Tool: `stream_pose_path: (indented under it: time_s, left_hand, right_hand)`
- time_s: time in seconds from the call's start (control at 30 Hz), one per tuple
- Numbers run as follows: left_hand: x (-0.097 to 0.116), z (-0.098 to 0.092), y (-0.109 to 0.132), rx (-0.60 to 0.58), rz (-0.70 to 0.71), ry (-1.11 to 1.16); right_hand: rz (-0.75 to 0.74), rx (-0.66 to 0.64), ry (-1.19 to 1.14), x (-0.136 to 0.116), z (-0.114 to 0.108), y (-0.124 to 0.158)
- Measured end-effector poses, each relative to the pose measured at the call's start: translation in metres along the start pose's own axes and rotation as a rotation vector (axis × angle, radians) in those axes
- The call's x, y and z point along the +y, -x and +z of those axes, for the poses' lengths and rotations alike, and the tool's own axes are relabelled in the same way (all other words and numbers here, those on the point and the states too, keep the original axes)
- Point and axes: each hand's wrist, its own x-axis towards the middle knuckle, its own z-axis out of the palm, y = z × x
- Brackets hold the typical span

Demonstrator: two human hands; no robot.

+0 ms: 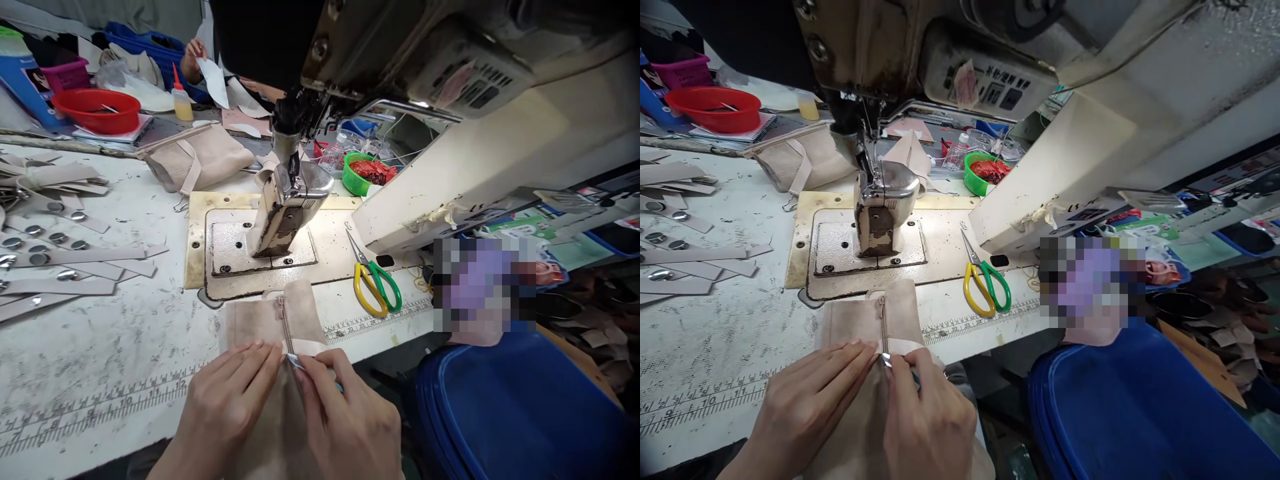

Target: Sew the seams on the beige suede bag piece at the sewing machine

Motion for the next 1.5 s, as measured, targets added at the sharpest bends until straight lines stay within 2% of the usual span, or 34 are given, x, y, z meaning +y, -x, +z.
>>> stream_pose_path:
  time_s: [0.17,0.3,0.6,0.87,1.0,1.3,1.5]
  left_hand:
    - [0.002,-0.002,-0.005,0.020,-0.025,0.002]
    - [0.001,-0.002,-0.007,0.021,-0.050,0.000]
    - [0.003,-0.001,-0.001,0.018,-0.010,-0.001]
    - [0.011,0.001,-0.011,0.037,-0.222,-0.019]
    - [0.012,0.001,-0.012,0.040,-0.225,-0.012]
    - [0.010,0.005,-0.004,0.055,-0.216,-0.013]
    - [0.009,0.005,-0.003,0.048,-0.133,-0.020]
  right_hand:
    - [0.047,-0.086,-0.042,-0.003,-0.005,-0.002]
    - [0.067,-0.063,-0.030,-0.005,-0.006,-0.005]
    - [0.086,-0.047,0.096,-0.010,0.003,-0.006]
    - [0.143,-0.020,-0.184,-0.002,0.001,0.002]
    - [0.088,0.018,-0.115,-0.005,0.002,0.002]
    - [0.077,0.059,0.020,-0.012,0.006,0.001]
    - [0.098,0.062,0.089,-0.016,0.010,-0.002]
